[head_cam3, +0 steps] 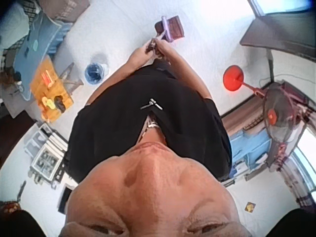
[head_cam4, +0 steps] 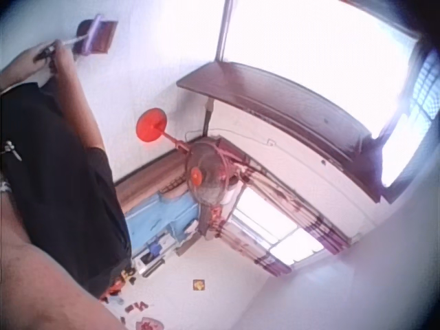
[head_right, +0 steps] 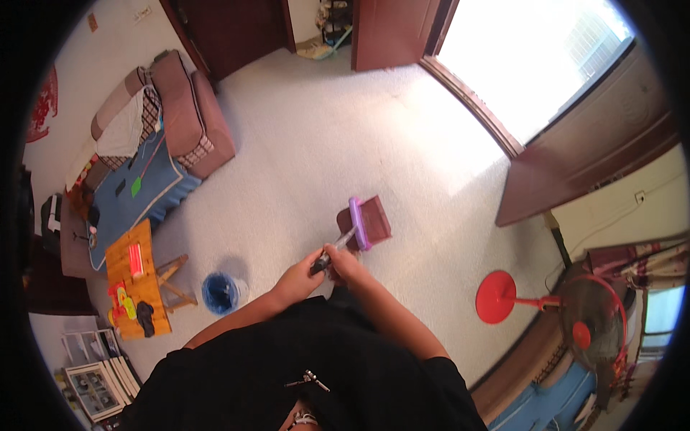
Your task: The person sweeps the floor using a broom and dustpan, then picks up a fly swatter and moves a wooden table.
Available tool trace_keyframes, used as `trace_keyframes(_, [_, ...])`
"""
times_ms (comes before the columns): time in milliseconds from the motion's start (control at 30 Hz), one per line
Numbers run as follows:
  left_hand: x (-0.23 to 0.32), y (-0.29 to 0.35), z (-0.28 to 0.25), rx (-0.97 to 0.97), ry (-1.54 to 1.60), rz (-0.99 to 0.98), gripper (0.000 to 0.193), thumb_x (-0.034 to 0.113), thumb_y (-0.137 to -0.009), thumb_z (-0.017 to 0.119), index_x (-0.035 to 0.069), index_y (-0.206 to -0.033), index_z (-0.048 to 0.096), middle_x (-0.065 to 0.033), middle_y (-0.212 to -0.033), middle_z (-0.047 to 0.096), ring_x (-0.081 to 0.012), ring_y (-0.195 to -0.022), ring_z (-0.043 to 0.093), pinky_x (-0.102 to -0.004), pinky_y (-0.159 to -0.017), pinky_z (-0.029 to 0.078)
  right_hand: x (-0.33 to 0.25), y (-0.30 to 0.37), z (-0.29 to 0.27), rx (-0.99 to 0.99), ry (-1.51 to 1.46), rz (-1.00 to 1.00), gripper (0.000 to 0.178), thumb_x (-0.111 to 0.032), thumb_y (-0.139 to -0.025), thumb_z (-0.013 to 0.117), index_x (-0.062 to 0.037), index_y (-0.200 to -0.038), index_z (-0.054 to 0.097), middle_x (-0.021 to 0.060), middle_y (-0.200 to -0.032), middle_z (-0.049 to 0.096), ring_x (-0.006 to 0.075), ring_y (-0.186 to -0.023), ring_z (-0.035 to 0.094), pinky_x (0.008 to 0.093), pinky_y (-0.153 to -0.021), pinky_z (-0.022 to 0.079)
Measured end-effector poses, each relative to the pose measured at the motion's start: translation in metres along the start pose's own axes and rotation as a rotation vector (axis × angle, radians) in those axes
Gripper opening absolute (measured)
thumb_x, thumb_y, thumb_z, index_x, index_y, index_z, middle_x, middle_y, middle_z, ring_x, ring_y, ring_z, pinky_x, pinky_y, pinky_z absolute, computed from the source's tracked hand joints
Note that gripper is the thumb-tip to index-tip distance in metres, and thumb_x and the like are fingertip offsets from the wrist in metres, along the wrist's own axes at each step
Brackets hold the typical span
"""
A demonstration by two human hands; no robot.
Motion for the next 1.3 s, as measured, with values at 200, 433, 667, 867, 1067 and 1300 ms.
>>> trace_keyframes(200, [0.011, -0.099, -0.045, 0.034, -0.012, -0.046, 0.057, 0.021, -0.083, 0.053, 0.009, -0.136, 0.036, -0.0198, -0.102, 0.062, -0.0322, -0.094, 0.061, -0.0362, -0.081, 0.047, -0.072, -0.078, -0.011, -0.363, -0.311, 0.227, 0.06, -0.064, -0.085, 0.042, -0.0077, -0.092, 0.059, 0.0115, -0.084, 0.061, 0.0257, -0.077, 0.059, 0.0383, -0.073, 0.049])
trace_keyframes(433, [0.031, -0.181, -0.116, 0.123, 0.11, -0.109, 0.059, 0.021, -0.082, 0.056, 0.005, -0.135, 0.036, -0.0212, -0.108, 0.059, -0.0332, -0.098, 0.059, -0.037, -0.084, 0.046, -0.167, -0.152, 0.013, -0.463, -0.559, 0.226, 0.049, -0.057, -0.087, 0.049, -0.009, -0.084, 0.058, 0.008, -0.082, 0.061, 0.022, -0.079, 0.058, 0.0354, -0.077, 0.046])
trace_keyframes(667, [0.016, -0.287, -0.207, 0.192, 0.03, -0.088, 0.059, 0.026, -0.082, 0.058, 0.002, -0.132, 0.039, -0.0225, -0.106, 0.06, -0.0332, -0.098, 0.06, -0.0379, -0.082, 0.047, -0.272, -0.248, 0.037, -0.537, -0.489, 0.228, 0.053, -0.058, -0.085, 0.05, -0.0063, -0.098, 0.059, 0.0119, -0.101, 0.062, 0.0242, -0.096, 0.057, 0.0402, -0.093, 0.04])
trace_keyframes(867, [0.037, -0.369, -0.31, 0.109, 0.048, -0.133, 0.06, 0.03, -0.082, 0.058, 0.007, -0.133, 0.038, -0.0223, -0.108, 0.06, -0.0338, -0.098, 0.06, -0.0389, -0.083, 0.046, -0.351, -0.35, 0.048, -0.483, -0.512, 0.23, 0.054, -0.059, -0.084, 0.051, -0.0063, -0.094, 0.059, 0.0111, -0.088, 0.062, 0.0257, -0.088, 0.061, 0.0406, -0.082, 0.048])
trace_keyframes(1067, [0.065, -0.459, -0.369, -0.01, -0.021, -0.163, 0.059, 0.025, -0.082, 0.057, 0.002, -0.131, 0.035, -0.0238, -0.119, 0.053, -0.0376, -0.102, 0.057, -0.0416, -0.086, 0.046, -0.433, -0.427, 0.039, -0.428, -0.581, 0.217, 0.051, -0.049, -0.087, 0.051, 0.0003, -0.094, 0.058, 0.0144, -0.09, 0.062, 0.0253, -0.083, 0.061, 0.0368, -0.076, 0.05])
trace_keyframes(1300, [0.087, -0.584, -0.441, 0.098, -0.118, -0.077, 0.058, 0.032, -0.084, 0.057, 0.002, -0.131, 0.038, -0.0196, -0.091, 0.065, -0.0318, -0.078, 0.064, -0.0401, -0.071, 0.049, -0.529, -0.556, 0.014, -0.384, -0.487, 0.218, 0.036, -0.04, -0.092, 0.041, -0.007, -0.089, 0.057, 0.0092, -0.081, 0.062, 0.023, -0.075, 0.062, 0.0385, -0.068, 0.051])
Point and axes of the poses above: each hand's wrist, its own y-axis away from the middle knuckle, its own z-axis out of the palm, x = y × z, the point moved 3 cm from there along -y, towards the middle knuckle
